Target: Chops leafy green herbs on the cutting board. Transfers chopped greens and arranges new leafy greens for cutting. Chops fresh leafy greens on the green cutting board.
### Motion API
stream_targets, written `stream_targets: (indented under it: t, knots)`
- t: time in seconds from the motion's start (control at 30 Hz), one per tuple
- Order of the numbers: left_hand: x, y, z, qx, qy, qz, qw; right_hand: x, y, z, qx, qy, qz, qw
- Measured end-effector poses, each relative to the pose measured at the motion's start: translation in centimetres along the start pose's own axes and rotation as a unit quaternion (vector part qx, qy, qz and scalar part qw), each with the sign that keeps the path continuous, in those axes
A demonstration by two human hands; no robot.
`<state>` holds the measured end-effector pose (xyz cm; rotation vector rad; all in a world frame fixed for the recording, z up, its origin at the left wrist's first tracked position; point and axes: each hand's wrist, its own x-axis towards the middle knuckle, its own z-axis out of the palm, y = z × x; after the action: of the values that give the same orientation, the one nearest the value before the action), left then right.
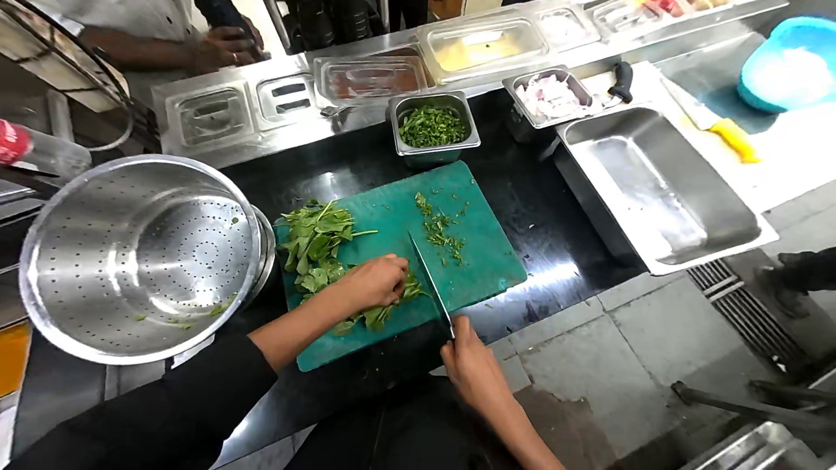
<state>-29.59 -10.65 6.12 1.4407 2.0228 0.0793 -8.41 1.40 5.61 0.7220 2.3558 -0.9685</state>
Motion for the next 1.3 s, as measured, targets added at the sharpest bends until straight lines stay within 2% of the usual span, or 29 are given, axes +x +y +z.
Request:
stream_targets:
  t: [0.07, 0.27, 0.47, 0.6, 0.73, 0.9, 0.97, 1.07, 1.2, 1.3]
  knots:
    - [0.5, -0.1, -0.4, 0.007, -0.030, -0.007, 0.999, -0.1, -0.8, 0.4, -0.009, -0.003, 0.014, 1.000]
    - [0.9, -0.3, -1.2, -0.004, -0.056, -0.014, 0.998, 0.3, -2.7, 1.2, -0.074, -0.021, 0.052, 0.996]
    - [0.9, 0.3, -1.6, -0.006, -0.068, -0.042, 0.997, -4.1, -5.0, -0.9, -0.108, -0.020, 0.080, 0.991]
    - [0.8, 0.2, -1.1, -0.006, -0.055, -0.031, 0.998, -3.7, -5.9, -0.5, -0.112, -0.022, 0.090, 0.989]
    - [1.0, -0.4, -0.3, 0.008, -0.034, 0.003, 0.999, 0.9, -5.4, 1.5, -0.110, 0.006, 0.076, 0.991]
    - [0.3, -0.4, -0.4, -0.027, -0.017, -0.013, 0.999, -2.6, -5.9, -0.2, -0.100, -0.002, 0.083, 0.992]
    - [0.2, -0.6, -0.1, -0.029, 0.007, -0.001, 1.000, -1.7, -6.1, 0.4, -0.092, -0.008, 0.086, 0.992]
    - [0.2, -0.8, -0.2, -0.043, -0.015, 0.001, 0.999, 1.1, -6.2, 1.7, -0.091, -0.003, 0.087, 0.992]
    - [-0.4, -0.7, -0.2, -0.049, 0.002, -0.007, 0.999, -2.1, -6.8, -0.3, -0.095, -0.023, 0.089, 0.991]
    - [-0.4, -1.0, 0.1, -0.058, 0.029, 0.009, 0.998, -0.5, -6.9, 0.4, -0.085, -0.027, 0.089, 0.992]
